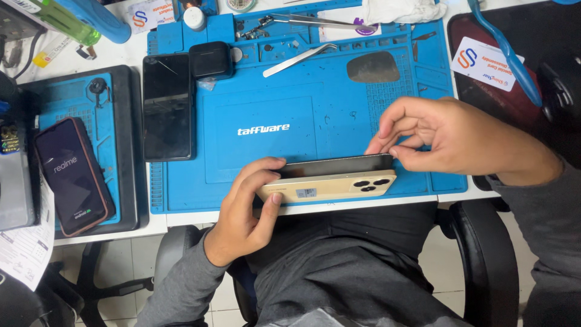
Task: The person pries open the back cover of a smartphone on a blue repair mat, working around the edges with their fingers, then lifts the cover off and separates the back panel from the phone body, exposing the battery and internal components with orange adhesive.
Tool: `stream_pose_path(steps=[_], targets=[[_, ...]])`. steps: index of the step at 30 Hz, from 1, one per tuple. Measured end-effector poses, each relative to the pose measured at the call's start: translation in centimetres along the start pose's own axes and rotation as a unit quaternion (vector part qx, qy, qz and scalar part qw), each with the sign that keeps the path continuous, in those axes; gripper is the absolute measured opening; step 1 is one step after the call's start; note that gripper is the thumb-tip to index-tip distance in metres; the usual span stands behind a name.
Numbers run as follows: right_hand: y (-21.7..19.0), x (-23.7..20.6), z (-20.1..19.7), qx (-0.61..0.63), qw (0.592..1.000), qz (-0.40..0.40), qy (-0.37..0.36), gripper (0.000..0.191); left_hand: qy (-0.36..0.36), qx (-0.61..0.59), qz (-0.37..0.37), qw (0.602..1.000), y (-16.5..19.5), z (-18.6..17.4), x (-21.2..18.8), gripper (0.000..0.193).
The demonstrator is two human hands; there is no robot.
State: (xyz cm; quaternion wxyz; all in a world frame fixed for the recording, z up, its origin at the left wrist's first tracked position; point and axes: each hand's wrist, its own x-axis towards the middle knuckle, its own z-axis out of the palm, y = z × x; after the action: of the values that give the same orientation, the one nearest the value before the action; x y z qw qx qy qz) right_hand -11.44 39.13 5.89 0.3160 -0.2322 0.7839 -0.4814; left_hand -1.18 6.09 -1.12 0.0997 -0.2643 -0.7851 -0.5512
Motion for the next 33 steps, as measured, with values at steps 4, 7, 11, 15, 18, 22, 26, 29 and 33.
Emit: stream_pose_path(steps=[4,7,11,15,18,22,26,29,33], targets=[[0.3,0.0,0.3,0.025,1.000,-0.009,0.016,0.024,0.000,0.000,-0.002,1.000,-0.1,0.1,0.0,0.024],[0.4,0.0,0.3,0.002,0.999,0.033,0.017,0.023,0.003,0.004,0.007,1.000,-0.2,0.2,0.0,0.024],[0.5,0.2,0.2,0.025,1.000,0.012,0.011,0.023,0.003,0.002,0.002,1.000,-0.2,0.1,0.0,0.024],[0.4,0.4,0.0,0.010,1.000,0.017,0.006,0.026,0.002,-0.001,0.003,1.000,-0.2,0.1,0.0,0.024],[0.2,0.3,-0.2,0.006,1.000,0.014,0.003,0.026,0.001,-0.005,0.002,1.000,-0.1,0.1,0.1,0.023],[0.3,0.2,-0.2,0.007,1.000,0.022,0.007,0.027,0.001,-0.003,-0.004,1.000,-0.1,0.0,0.0,0.023],[0.8,0.0,0.1,0.031,0.999,0.005,0.014,0.025,0.000,0.000,-0.004,1.000,-0.1,-0.1,0.0,0.023],[1.5,-0.3,0.4,0.074,0.997,-0.027,0.021,0.025,0.000,-0.003,-0.005,1.000,-0.2,-0.2,0.0,0.024],[2.3,-0.9,0.9,0.095,0.994,-0.027,0.039,0.022,-0.001,-0.006,-0.007,1.000,-0.2,-0.3,-0.1,0.023]])
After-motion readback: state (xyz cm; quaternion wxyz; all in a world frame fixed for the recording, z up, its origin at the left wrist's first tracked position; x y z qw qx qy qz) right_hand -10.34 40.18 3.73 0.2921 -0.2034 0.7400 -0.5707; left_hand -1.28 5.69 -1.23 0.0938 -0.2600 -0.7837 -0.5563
